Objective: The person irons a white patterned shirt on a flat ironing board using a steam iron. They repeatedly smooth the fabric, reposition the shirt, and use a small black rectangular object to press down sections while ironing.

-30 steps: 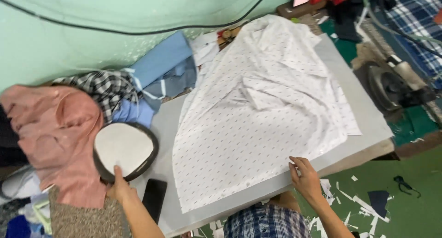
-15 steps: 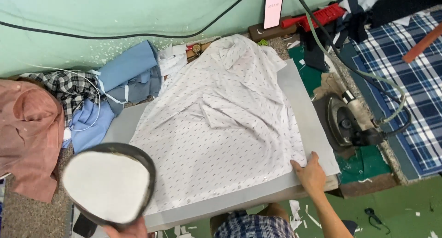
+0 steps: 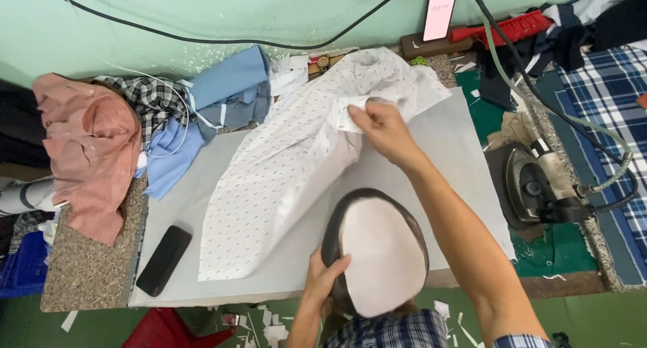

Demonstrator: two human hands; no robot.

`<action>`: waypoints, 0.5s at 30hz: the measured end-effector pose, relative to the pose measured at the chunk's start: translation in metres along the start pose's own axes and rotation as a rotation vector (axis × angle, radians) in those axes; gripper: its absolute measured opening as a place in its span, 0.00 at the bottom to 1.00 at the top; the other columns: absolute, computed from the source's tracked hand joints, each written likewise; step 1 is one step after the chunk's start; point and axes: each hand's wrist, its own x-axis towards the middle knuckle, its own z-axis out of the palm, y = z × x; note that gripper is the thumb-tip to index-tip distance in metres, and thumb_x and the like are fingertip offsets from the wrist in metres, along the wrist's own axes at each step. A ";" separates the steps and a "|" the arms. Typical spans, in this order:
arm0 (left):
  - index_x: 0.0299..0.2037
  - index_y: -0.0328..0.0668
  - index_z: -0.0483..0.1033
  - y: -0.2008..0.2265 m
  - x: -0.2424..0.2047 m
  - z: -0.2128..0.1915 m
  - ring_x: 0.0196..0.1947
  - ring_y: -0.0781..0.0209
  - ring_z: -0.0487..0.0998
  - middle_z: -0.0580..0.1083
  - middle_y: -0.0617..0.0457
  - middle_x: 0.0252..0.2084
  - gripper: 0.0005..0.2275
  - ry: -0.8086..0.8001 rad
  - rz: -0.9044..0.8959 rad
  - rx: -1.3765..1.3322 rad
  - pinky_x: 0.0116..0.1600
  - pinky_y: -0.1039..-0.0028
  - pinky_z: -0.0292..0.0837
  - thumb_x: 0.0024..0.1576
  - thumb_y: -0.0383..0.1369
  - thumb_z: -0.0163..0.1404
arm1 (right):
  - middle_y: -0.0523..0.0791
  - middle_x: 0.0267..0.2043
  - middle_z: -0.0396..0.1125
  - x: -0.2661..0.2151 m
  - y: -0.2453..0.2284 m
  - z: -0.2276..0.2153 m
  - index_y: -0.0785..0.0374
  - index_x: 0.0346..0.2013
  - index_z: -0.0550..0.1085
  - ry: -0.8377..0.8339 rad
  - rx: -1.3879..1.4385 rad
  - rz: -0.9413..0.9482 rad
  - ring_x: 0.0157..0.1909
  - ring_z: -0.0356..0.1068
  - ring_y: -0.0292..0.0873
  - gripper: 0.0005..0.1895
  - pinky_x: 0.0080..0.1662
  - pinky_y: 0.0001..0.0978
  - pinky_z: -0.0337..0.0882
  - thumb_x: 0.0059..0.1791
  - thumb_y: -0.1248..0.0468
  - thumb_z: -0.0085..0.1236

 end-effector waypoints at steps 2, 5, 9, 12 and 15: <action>0.55 0.36 0.73 -0.073 0.028 -0.004 0.46 0.52 0.77 0.75 0.48 0.44 0.25 0.108 0.016 -0.281 0.50 0.62 0.76 0.47 0.38 0.61 | 0.35 0.30 0.55 -0.044 -0.024 -0.025 0.57 0.28 0.64 0.036 0.057 -0.029 0.34 0.54 0.32 0.17 0.38 0.26 0.55 0.58 0.54 0.50; 0.58 0.32 0.68 -0.117 0.028 0.002 0.42 0.48 0.78 0.73 0.44 0.48 0.23 0.123 -0.081 -0.568 0.47 0.62 0.78 0.54 0.33 0.57 | 0.38 0.40 0.67 -0.122 0.007 -0.055 0.68 0.40 0.76 0.119 0.208 0.105 0.43 0.63 0.34 0.16 0.44 0.28 0.62 0.57 0.56 0.49; 0.51 0.27 0.77 -0.125 0.013 -0.048 0.42 0.51 0.86 0.82 0.37 0.46 0.18 -0.305 -0.590 0.228 0.48 0.73 0.87 0.68 0.40 0.45 | 0.55 0.48 0.78 -0.209 0.061 -0.050 0.72 0.40 0.79 0.211 0.306 0.757 0.50 0.75 0.50 0.20 0.59 0.44 0.73 0.54 0.56 0.48; 0.55 0.24 0.72 -0.112 0.030 -0.105 0.42 0.38 0.82 0.80 0.26 0.46 0.22 0.152 -0.387 -0.203 0.48 0.59 0.82 0.69 0.36 0.28 | 0.56 0.54 0.76 -0.257 0.124 -0.035 0.72 0.50 0.78 0.297 0.384 1.044 0.53 0.72 0.53 0.19 0.61 0.45 0.67 0.54 0.59 0.52; 0.57 0.27 0.72 -0.108 0.025 -0.119 0.41 0.45 0.82 0.80 0.31 0.47 0.25 0.237 -0.298 -0.419 0.43 0.65 0.80 0.67 0.43 0.28 | 0.63 0.47 0.75 -0.274 0.144 -0.030 0.77 0.49 0.77 0.338 0.503 1.037 0.50 0.74 0.59 0.21 0.59 0.50 0.70 0.53 0.58 0.52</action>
